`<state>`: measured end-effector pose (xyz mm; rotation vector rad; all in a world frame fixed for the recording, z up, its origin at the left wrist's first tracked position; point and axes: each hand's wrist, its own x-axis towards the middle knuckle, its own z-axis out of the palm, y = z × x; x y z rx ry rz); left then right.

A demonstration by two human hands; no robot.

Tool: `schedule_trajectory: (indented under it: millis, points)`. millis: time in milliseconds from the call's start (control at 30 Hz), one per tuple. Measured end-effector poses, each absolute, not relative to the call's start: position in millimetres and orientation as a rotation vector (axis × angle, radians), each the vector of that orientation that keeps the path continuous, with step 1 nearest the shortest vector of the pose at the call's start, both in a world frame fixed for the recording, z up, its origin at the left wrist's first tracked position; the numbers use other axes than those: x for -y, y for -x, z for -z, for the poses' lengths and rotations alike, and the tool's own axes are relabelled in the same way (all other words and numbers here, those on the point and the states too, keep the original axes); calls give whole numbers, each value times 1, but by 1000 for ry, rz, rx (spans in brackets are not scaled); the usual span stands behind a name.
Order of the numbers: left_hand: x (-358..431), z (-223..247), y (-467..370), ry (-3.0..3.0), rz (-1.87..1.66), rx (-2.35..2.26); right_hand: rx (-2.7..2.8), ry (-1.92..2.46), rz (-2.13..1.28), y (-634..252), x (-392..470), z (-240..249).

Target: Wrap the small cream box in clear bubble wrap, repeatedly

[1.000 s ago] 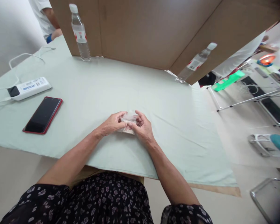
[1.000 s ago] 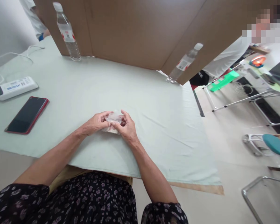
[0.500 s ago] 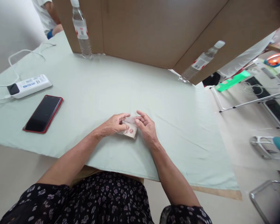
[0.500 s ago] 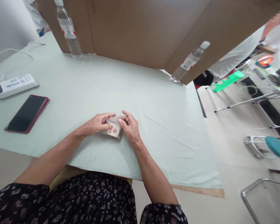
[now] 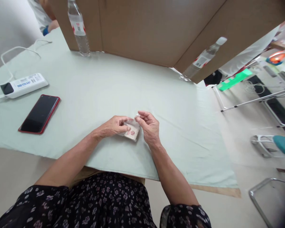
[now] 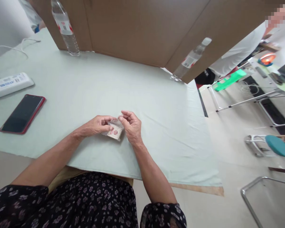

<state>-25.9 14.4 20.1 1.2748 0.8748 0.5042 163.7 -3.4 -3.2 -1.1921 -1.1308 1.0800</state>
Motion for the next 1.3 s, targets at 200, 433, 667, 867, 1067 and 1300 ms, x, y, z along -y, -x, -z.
schedule_trajectory:
  millis: [200,433,667,867,1067,1300]
  points:
    - [-17,-13,24,-1273,-637,-975,1430,1296,-644,-160,15,-1]
    - [-20,-9,24,-1427,-754,-1025,1638,1235,-388,-156,18,-2]
    - [-21,-11,27,-1569,-729,-988,1796,1141,-157,-156,18,4]
    - [-24,-11,31,-1576,-692,-1023,1907,1155,-129,-156,18,4]
    - [-25,-13,33,-1521,-705,-981,2051,1093,-21,-156,21,-1]
    - [-24,-13,32,-1448,-712,-996,2073,1067,-50,-154,23,-2]
